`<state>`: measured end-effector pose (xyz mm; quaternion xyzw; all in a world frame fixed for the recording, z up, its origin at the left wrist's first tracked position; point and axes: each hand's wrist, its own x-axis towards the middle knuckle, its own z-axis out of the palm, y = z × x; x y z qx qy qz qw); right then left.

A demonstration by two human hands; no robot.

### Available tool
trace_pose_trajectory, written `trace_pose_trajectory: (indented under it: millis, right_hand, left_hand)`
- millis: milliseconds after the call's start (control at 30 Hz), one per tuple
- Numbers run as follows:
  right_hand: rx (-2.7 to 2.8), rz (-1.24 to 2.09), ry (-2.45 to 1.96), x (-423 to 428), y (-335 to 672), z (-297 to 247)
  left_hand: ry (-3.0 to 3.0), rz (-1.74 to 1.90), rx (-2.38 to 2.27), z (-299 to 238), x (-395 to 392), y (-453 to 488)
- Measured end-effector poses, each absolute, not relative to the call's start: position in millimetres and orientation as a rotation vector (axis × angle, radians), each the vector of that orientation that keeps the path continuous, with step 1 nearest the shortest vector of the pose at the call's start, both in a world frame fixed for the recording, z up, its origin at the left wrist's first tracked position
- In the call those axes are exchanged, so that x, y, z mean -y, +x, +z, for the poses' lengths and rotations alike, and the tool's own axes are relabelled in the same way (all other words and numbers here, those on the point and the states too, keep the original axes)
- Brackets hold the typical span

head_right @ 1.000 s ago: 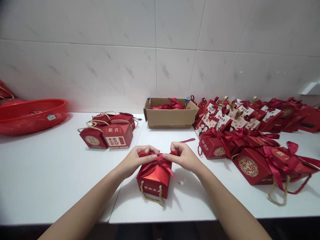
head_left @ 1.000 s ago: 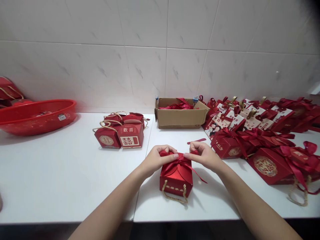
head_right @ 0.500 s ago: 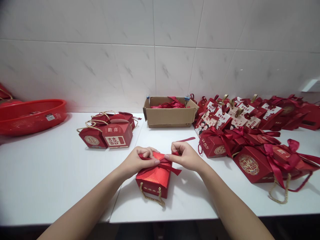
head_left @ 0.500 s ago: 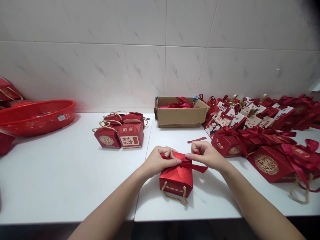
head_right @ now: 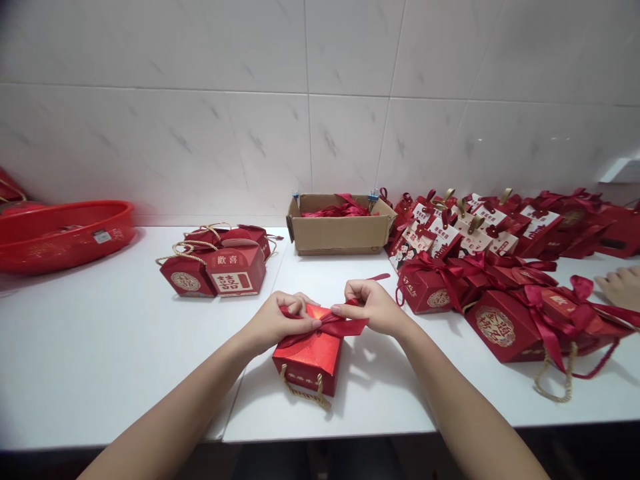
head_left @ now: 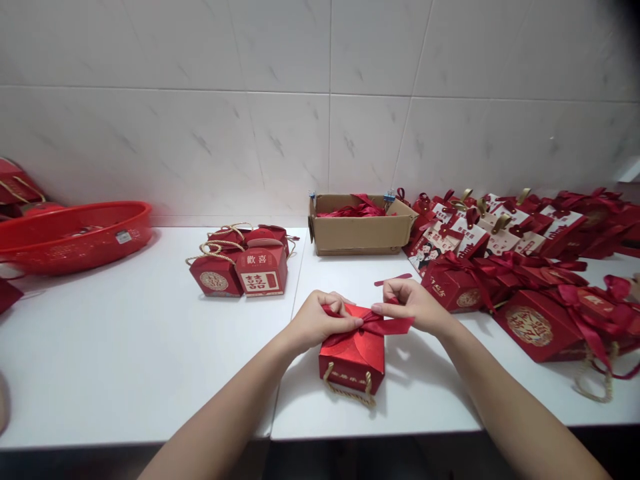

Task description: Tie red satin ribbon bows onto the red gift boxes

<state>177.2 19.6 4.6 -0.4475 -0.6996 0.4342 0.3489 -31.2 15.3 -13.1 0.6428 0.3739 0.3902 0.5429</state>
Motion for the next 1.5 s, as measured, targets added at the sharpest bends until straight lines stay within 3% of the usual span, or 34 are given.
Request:
trace_pose_trajectory:
  millis: [267, 400, 533, 700, 867, 1133, 1500]
  right_hand:
    - [1.641, 0.978, -1.001, -21.2, 181.2, -2.6]
    - [1.967, 0.797, -0.944, -11.4, 191.9, 8.0]
    - [2.32, 0.856, -0.888, 0.8, 194.4, 17.5]
    - [2.399, 0.993, -0.516, 3.8, 193.0, 18.6]
    - [2.113, 0.483, -0.645, 16.0, 164.9, 13.1]
    - [2.299, -0.04, -0.761, 39.4, 124.2, -3.8]
    - [2.129, 0.103, -0.581, 26.5, 133.2, -13.3]
  left_hand:
    - [1.363, 0.903, -0.842, -4.0, -14.6, -35.9]
    - [1.342, 0.847, -0.792, -1.6, -17.8, -40.1]
    - [1.268, 0.846, -0.744, 1.1, -20.4, -42.9]
    - [1.335, 0.87, -0.752, 3.9, -19.3, -45.0]
    - [1.381, 0.795, -0.718, 2.4, -18.3, -47.2]
    - [1.399, 0.846, -0.771, -3.8, -21.0, -46.0]
    - [1.481, 0.955, -0.863, 0.2, -16.0, -42.3]
